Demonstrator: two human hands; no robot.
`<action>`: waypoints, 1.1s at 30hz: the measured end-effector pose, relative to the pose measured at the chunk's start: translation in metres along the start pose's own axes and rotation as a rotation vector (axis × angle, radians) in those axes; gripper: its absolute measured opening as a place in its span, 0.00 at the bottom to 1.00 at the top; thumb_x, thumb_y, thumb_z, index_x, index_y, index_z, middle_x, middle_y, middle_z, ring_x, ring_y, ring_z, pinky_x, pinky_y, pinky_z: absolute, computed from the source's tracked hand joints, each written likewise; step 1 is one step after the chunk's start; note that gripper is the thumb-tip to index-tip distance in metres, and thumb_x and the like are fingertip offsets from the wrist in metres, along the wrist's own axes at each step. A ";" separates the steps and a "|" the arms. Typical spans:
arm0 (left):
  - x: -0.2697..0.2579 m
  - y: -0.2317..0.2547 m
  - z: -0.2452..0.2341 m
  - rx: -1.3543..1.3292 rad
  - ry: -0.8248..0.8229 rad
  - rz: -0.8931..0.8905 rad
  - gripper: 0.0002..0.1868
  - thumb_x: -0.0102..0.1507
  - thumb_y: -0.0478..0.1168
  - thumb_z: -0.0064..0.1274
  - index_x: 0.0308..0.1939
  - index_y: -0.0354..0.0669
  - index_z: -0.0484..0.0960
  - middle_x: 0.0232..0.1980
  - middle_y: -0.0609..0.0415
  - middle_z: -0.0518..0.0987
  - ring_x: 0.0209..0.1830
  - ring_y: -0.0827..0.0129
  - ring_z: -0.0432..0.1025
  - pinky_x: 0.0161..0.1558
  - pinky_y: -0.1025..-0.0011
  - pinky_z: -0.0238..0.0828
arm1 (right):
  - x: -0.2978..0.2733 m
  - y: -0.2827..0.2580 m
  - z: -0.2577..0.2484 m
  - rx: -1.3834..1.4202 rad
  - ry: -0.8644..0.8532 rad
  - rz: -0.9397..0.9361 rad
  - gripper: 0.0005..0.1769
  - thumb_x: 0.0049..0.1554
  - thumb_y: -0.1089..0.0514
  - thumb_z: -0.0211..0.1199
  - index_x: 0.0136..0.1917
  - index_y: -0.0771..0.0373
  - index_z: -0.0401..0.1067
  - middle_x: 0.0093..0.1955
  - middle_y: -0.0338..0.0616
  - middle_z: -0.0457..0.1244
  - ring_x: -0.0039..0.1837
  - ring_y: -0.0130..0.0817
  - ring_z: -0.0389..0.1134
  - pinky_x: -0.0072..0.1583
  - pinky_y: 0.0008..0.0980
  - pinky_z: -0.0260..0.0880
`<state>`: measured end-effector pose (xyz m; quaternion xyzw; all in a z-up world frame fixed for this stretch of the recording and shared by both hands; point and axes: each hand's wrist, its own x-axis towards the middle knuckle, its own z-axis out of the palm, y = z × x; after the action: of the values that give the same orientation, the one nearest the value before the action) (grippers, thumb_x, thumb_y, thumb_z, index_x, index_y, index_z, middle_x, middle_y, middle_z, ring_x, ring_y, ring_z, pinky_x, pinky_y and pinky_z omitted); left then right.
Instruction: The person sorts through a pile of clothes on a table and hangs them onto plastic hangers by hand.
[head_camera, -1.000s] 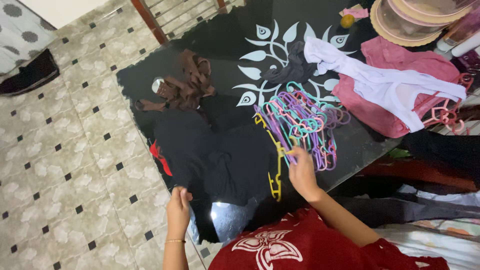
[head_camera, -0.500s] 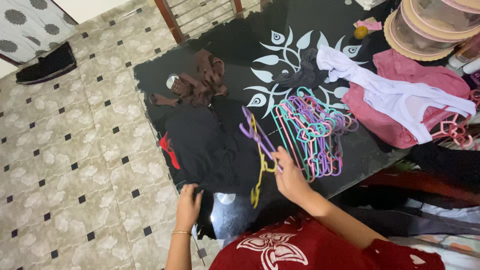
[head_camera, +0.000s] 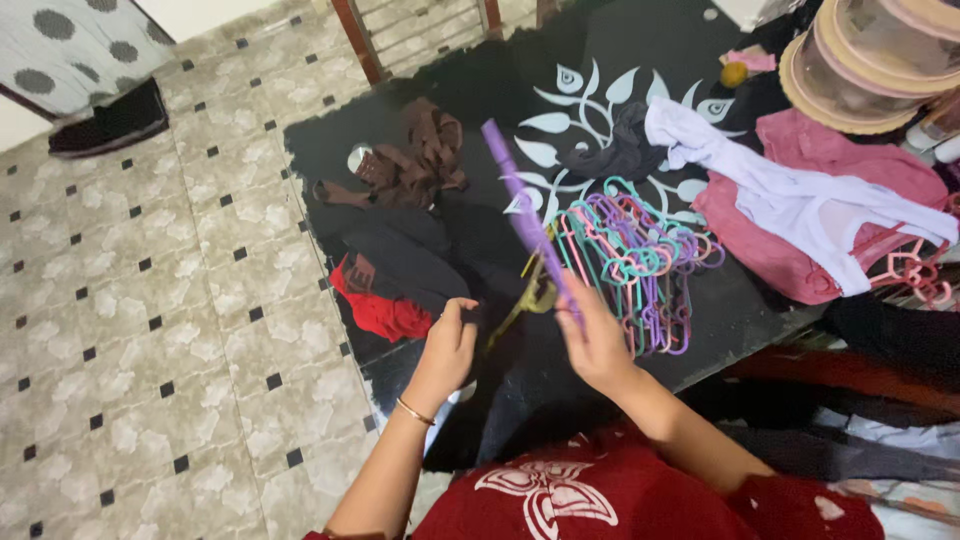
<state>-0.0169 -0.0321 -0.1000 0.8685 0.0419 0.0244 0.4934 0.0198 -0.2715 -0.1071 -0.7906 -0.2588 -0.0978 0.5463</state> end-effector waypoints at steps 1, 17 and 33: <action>0.008 0.009 -0.006 0.049 0.068 0.053 0.14 0.65 0.33 0.46 0.56 0.35 0.71 0.46 0.34 0.79 0.52 0.44 0.76 0.53 0.58 0.72 | 0.002 0.003 -0.004 0.082 0.059 0.079 0.30 0.63 0.67 0.54 0.77 0.67 0.55 0.51 0.47 0.64 0.48 0.36 0.68 0.52 0.36 0.72; 0.065 0.143 -0.066 -0.039 0.197 0.129 0.10 0.61 0.34 0.53 0.44 0.34 0.74 0.33 0.47 0.80 0.23 0.69 0.65 0.30 0.71 0.65 | 0.048 -0.021 -0.052 0.858 0.322 -0.037 0.13 0.72 0.51 0.56 0.57 0.63 0.71 0.37 0.29 0.56 0.39 0.21 0.53 0.43 0.25 0.53; 0.056 0.046 -0.157 -0.522 0.296 0.078 0.11 0.60 0.26 0.57 0.45 0.39 0.80 0.40 0.60 0.79 0.38 0.80 0.72 0.41 0.80 0.68 | 0.089 -0.041 0.000 0.056 -0.355 0.038 0.10 0.66 0.58 0.57 0.53 0.65 0.76 0.45 0.48 0.69 0.49 0.37 0.71 0.52 0.32 0.69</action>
<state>0.0281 0.0843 0.0200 0.7004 0.0722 0.1798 0.6870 0.0738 -0.2333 -0.0348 -0.7848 -0.3386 0.0609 0.5155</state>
